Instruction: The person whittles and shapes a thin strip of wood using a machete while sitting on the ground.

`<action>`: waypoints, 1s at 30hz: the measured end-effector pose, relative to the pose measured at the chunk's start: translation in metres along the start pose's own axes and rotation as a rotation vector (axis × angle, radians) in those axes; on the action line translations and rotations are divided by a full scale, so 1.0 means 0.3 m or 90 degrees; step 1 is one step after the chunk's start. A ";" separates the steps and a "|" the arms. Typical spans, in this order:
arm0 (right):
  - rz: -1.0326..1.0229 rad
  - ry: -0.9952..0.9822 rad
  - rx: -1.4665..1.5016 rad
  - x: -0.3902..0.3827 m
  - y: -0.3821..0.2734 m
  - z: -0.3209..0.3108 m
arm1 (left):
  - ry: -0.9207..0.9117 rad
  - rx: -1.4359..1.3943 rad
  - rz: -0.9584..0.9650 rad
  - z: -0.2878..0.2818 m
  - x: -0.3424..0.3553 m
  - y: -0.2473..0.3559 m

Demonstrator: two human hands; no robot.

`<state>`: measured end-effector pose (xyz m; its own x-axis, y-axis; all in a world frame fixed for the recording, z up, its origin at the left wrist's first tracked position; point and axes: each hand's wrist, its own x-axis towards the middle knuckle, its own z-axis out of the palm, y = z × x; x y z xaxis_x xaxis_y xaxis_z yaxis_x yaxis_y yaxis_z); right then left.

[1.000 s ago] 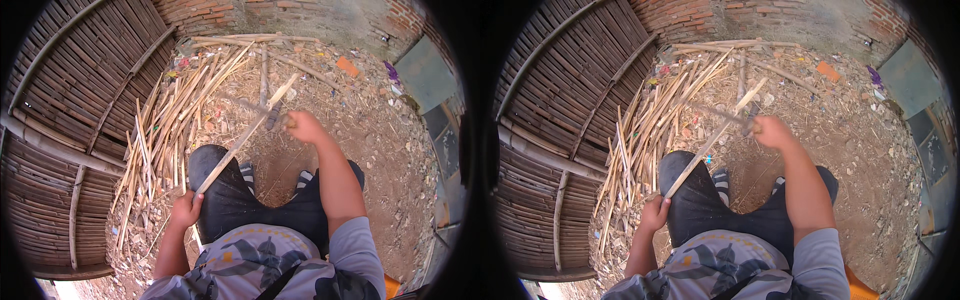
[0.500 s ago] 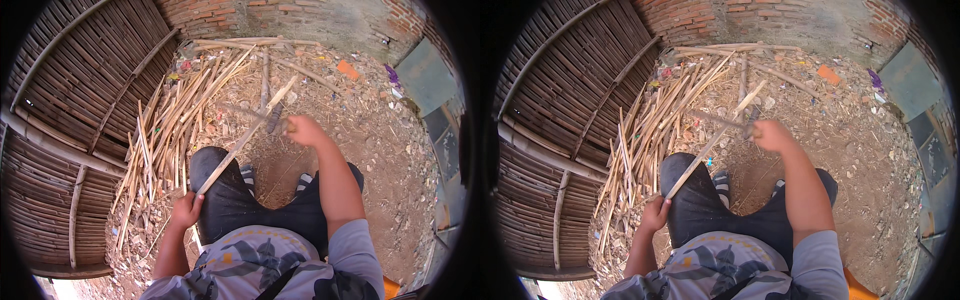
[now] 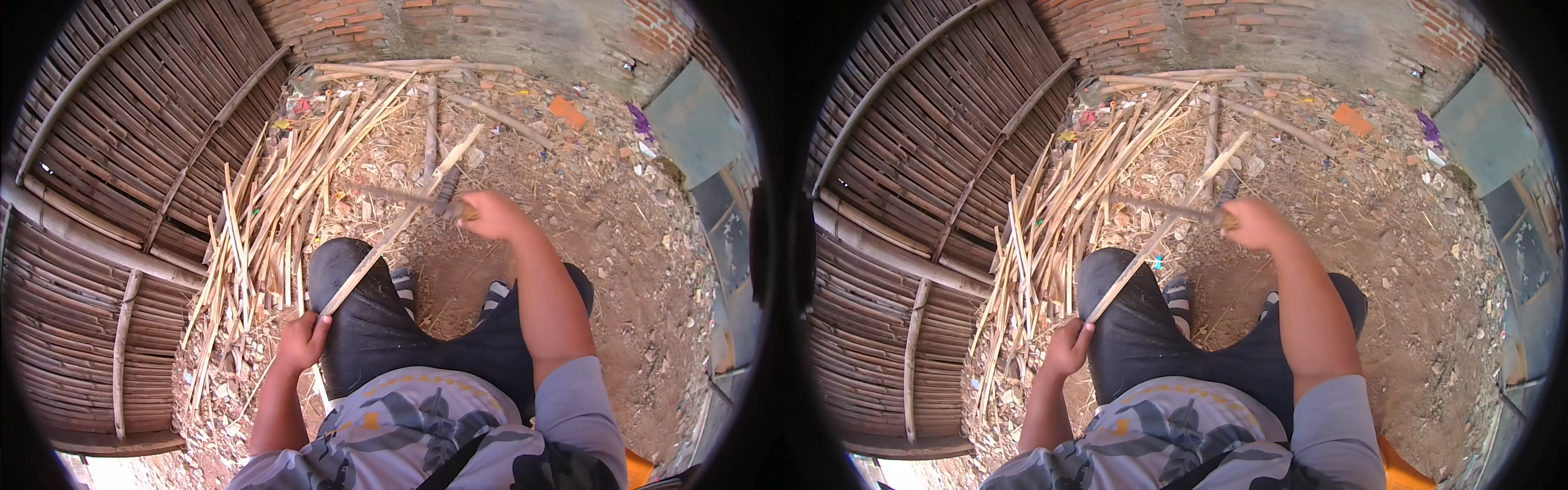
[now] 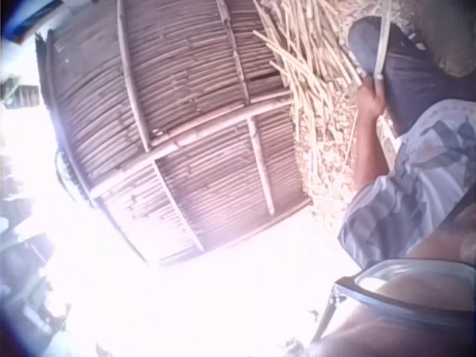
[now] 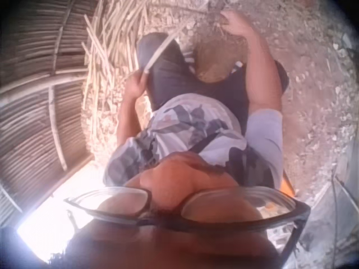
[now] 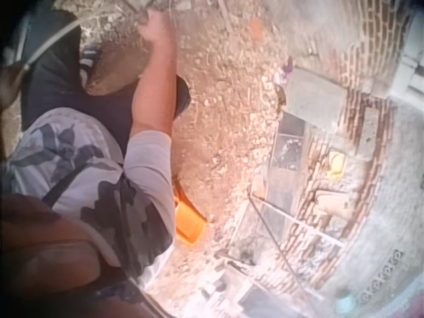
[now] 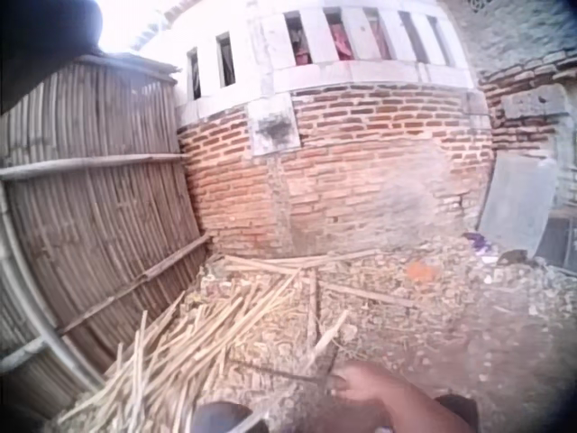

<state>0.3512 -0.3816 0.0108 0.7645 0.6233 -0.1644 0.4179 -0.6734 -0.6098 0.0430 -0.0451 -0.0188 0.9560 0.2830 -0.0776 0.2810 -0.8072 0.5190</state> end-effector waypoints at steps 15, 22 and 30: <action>0.044 0.089 0.016 0.001 0.038 -0.012 | -0.015 -0.051 0.009 -0.010 0.009 -0.001; -0.064 0.058 -0.061 -0.011 -0.069 0.073 | -0.054 -0.094 -0.022 -0.028 0.016 -0.012; 0.044 0.072 0.047 0.007 0.032 -0.002 | -0.092 -0.058 -0.033 -0.044 0.019 0.006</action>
<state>0.3571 -0.3868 0.0051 0.8425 0.5248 -0.1220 0.3281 -0.6793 -0.6564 0.0479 -0.0381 -0.0070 0.9445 0.2405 -0.2237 0.3275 -0.7412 0.5859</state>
